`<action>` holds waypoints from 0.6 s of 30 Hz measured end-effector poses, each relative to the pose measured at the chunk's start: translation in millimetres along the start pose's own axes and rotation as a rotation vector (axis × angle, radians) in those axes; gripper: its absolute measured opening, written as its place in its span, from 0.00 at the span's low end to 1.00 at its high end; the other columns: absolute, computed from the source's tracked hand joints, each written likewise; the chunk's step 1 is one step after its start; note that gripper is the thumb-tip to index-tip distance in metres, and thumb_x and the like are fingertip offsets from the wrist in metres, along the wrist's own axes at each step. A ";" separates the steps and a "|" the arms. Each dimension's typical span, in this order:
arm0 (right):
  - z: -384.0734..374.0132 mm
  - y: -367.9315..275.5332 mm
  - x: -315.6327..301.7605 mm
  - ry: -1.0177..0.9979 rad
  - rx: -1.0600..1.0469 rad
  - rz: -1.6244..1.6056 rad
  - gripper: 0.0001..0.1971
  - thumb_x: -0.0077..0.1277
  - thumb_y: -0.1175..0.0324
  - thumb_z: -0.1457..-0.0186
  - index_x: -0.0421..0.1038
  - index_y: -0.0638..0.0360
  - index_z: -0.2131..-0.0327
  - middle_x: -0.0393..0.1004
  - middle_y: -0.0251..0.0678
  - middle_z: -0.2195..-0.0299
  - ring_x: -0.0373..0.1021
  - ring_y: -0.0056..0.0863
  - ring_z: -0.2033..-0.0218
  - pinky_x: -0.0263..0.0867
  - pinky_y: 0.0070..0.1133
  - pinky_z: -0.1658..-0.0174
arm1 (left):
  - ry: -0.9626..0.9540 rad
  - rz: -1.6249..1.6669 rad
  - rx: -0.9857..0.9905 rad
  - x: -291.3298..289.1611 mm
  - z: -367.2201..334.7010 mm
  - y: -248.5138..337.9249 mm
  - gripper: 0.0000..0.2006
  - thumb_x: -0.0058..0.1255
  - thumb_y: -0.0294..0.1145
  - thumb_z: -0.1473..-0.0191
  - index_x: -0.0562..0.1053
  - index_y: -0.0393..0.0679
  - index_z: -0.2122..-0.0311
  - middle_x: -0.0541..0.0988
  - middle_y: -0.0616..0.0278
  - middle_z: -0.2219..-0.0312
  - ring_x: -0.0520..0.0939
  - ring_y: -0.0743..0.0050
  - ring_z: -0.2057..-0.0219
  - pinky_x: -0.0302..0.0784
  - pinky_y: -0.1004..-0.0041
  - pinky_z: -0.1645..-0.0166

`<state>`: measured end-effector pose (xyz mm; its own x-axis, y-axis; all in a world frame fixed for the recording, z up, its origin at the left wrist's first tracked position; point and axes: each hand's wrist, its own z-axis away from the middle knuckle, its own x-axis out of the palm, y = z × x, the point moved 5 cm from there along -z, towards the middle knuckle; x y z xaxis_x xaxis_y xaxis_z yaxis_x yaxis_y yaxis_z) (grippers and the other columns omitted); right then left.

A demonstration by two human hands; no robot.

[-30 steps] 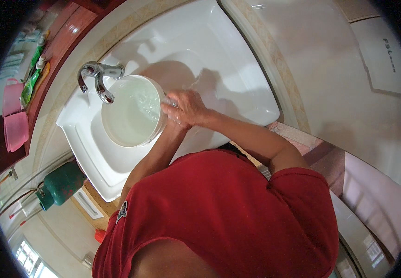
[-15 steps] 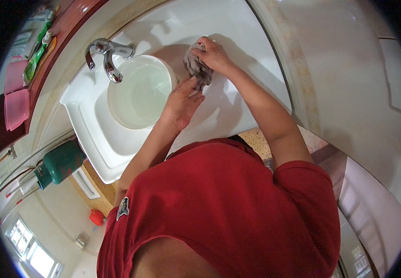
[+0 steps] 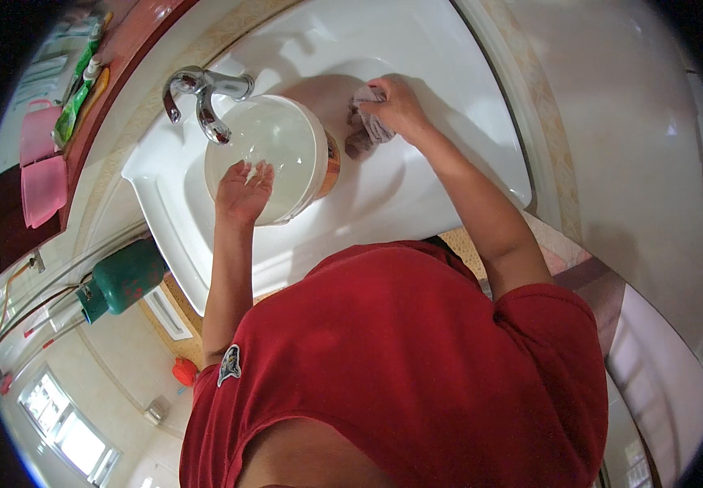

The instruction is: The person carries a bucket and a cloth to the bathroom sink, washes and wrings the cloth under running water, fills the bucket with water from the faucet, and carries the bucket and cloth away.

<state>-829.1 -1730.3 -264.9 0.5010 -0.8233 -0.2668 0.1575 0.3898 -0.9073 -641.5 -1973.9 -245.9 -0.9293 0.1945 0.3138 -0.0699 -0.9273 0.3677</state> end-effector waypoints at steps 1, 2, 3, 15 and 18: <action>-2.1 8.0 0.4 -0.001 0.020 -0.055 0.21 0.55 0.71 0.55 0.66 0.65 0.55 0.72 0.39 0.62 0.68 0.25 0.63 0.64 0.21 0.58 | -0.009 0.002 0.003 5.6 -5.6 -3.3 0.13 0.45 0.31 0.48 0.62 0.40 0.58 0.60 0.51 0.53 0.67 0.58 0.55 0.67 0.63 0.48; -4.2 15.7 0.5 -0.003 0.038 -0.110 0.21 0.55 0.71 0.55 0.66 0.66 0.56 0.72 0.38 0.62 0.68 0.24 0.63 0.64 0.21 0.59 | -0.001 -0.046 -0.023 11.0 -11.5 -10.9 0.13 0.45 0.31 0.48 0.61 0.42 0.58 0.60 0.52 0.53 0.66 0.59 0.54 0.67 0.63 0.47; -6.4 16.9 3.5 -0.010 0.021 -0.106 0.21 0.55 0.71 0.55 0.66 0.66 0.56 0.72 0.38 0.62 0.68 0.24 0.63 0.64 0.21 0.59 | 0.010 -0.084 -0.039 13.1 -17.6 -14.5 0.13 0.45 0.31 0.48 0.61 0.44 0.58 0.59 0.53 0.52 0.65 0.59 0.54 0.67 0.63 0.47; -16.3 17.1 22.8 0.081 0.034 -0.182 0.18 0.41 0.79 0.53 0.67 0.65 0.55 0.71 0.42 0.59 0.67 0.29 0.58 0.62 0.22 0.55 | -0.748 -0.419 -0.258 130.8 57.5 -57.0 0.18 0.38 0.37 0.42 0.63 0.39 0.50 0.73 0.54 0.58 0.75 0.60 0.56 0.72 0.66 0.50; -11.6 19.6 24.1 0.068 -0.095 0.000 0.18 0.43 0.80 0.54 0.67 0.65 0.56 0.71 0.38 0.60 0.67 0.24 0.59 0.63 0.21 0.57 | -0.720 -0.385 -0.158 114.2 62.4 -46.7 0.18 0.39 0.37 0.42 0.63 0.40 0.49 0.72 0.55 0.57 0.74 0.62 0.57 0.72 0.67 0.52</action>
<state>-823.8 -1747.3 -292.9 0.4415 -0.8507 -0.2854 0.0742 0.3516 -0.9332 -721.8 -1888.4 -172.6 -0.3743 0.6146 0.6944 -0.4360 -0.7775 0.4532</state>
